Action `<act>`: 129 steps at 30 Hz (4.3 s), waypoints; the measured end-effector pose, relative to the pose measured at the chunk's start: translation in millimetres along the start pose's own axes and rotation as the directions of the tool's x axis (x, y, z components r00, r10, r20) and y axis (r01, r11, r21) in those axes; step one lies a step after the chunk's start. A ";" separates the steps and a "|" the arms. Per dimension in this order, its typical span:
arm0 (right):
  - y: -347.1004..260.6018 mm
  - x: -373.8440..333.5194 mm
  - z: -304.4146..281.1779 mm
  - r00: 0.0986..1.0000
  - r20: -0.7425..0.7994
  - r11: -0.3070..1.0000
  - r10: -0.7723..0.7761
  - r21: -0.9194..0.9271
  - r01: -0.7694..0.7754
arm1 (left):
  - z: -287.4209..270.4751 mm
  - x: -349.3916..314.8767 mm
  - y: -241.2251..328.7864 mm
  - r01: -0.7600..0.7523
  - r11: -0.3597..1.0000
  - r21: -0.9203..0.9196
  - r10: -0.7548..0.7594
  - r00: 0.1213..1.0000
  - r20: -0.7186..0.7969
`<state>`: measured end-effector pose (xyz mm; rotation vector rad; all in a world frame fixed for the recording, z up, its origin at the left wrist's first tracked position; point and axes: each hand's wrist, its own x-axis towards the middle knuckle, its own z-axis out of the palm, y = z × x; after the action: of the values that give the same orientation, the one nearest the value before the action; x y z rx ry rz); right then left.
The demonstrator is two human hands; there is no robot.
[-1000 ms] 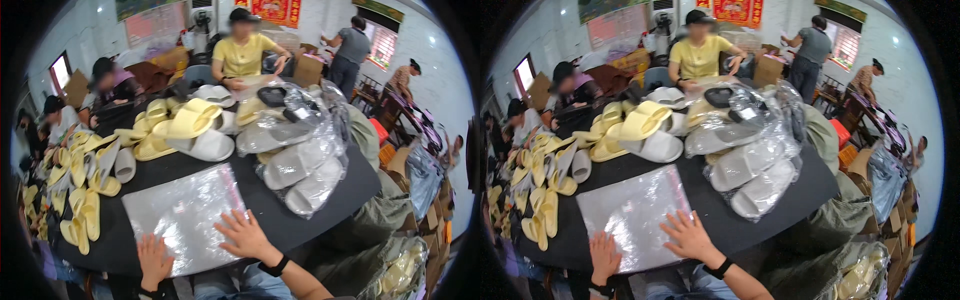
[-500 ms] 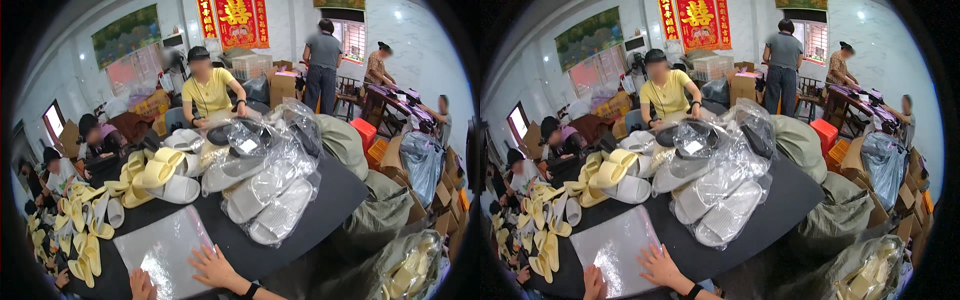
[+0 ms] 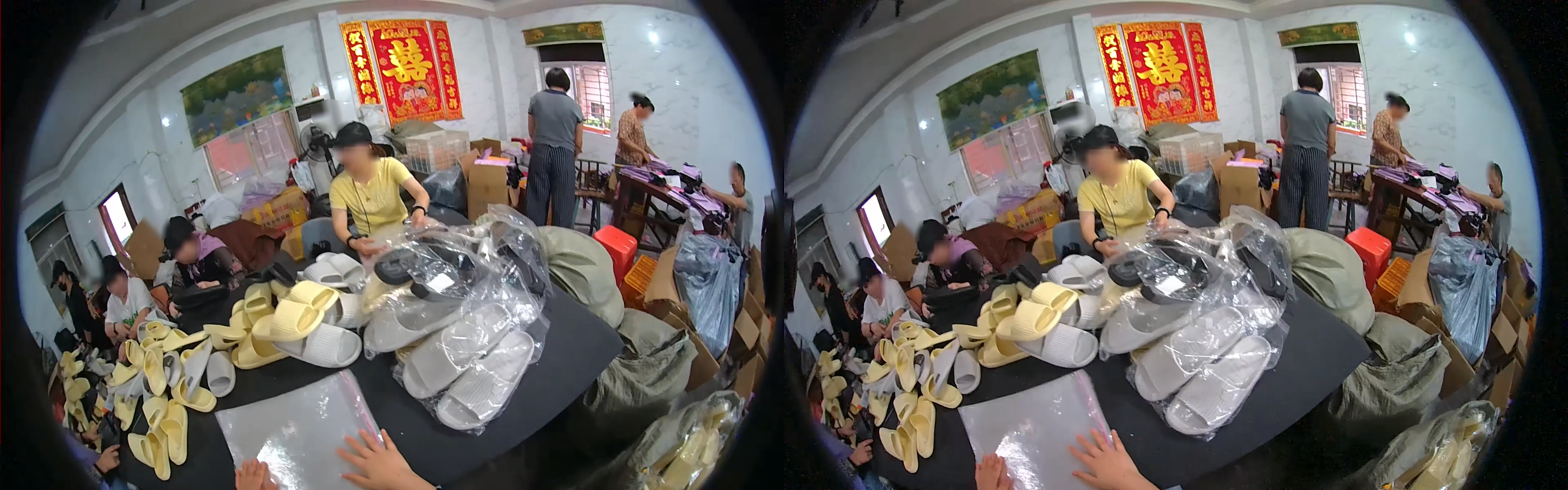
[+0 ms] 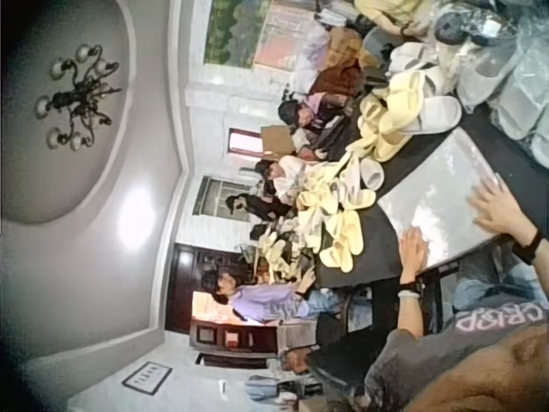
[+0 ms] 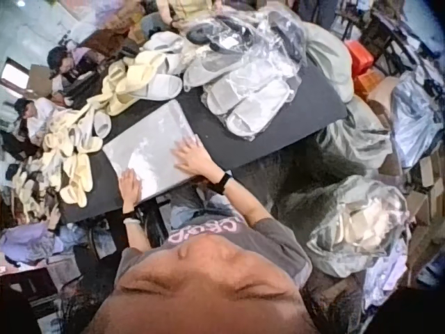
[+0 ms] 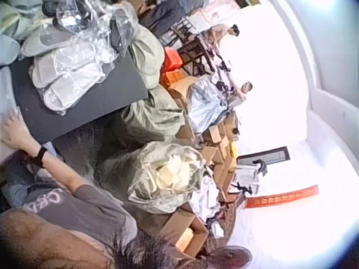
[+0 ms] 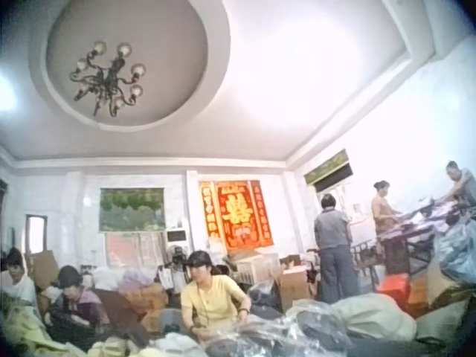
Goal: The person places pairs of slippers into clear plastic bags at a table. They handle yellow, white, and black slippers, placing them into bags and arranging them on the table. Other people are working at the same table in the background.
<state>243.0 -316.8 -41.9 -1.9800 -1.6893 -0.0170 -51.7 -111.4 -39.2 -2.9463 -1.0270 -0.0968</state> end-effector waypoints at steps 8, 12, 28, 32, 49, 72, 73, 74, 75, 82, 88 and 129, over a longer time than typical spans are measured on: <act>10.9 -1.7 -6.5 0.999 -0.042 1.000 0.030 0.000 -0.030 | -3.3 1.4 3.4 -0.014 0.999 -0.046 0.010 0.996 -0.084; 48.3 -4.7 -75.0 0.945 -0.322 0.981 0.053 -0.162 -0.110 | 6.5 -1.2 -4.0 -0.020 0.999 -0.044 0.013 0.987 -0.160; 156.8 -69.0 -137.5 0.580 -0.573 0.814 0.580 0.374 -0.444 | 18.0 -5.4 -4.5 -0.040 0.996 -0.083 0.013 0.952 -0.305; 110.5 -42.3 -177.3 0.531 -0.534 0.700 0.658 0.695 -0.168 | 6.8 -4.7 -0.8 -0.001 0.992 -0.126 -0.027 0.974 -0.223; -118.4 47.3 -9.1 0.982 -0.155 0.924 0.112 0.379 -0.046 | 44.6 1.2 -19.7 -0.043 0.965 0.259 0.068 0.994 -0.087; -102.7 39.2 13.3 0.992 0.087 0.995 -0.094 0.036 0.091 | 5.4 -11.3 -38.3 -0.062 0.806 -0.589 -0.042 0.986 -0.162; -103.9 41.2 13.7 0.993 0.071 0.995 -0.093 0.039 0.091 | 8.5 -10.6 -40.9 -0.063 0.786 -0.616 -0.054 0.984 -0.170; -104.7 41.6 13.0 0.993 0.074 0.995 -0.091 0.051 0.087 | 18.3 -18.3 -46.4 -0.061 0.773 -0.631 -0.166 0.941 -0.294; -105.2 41.8 12.7 0.993 0.078 0.995 -0.086 0.060 0.081 | 12.6 -21.0 -44.6 -0.013 0.732 -0.681 -0.253 0.923 -0.290; -82.1 5.6 -53.5 0.994 -0.113 0.976 -0.008 0.216 0.033 | -41.8 -60.2 -12.9 0.206 0.739 -0.641 -0.531 0.764 -0.367; -18.6 -23.4 -70.9 0.875 -0.255 0.883 0.412 0.348 -0.315 | -20.3 -79.9 -1.9 0.238 0.594 -0.768 -0.504 0.854 -0.126; 38.7 -3.5 -80.7 0.907 0.288 0.228 0.307 0.903 -0.364 | -24.1 -53.8 -33.8 0.278 0.426 -0.861 -0.512 0.859 0.025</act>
<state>304.0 -355.0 11.4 -1.2703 -0.7884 0.9993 -116.0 -119.1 -18.7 -3.1207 -2.1128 -1.3195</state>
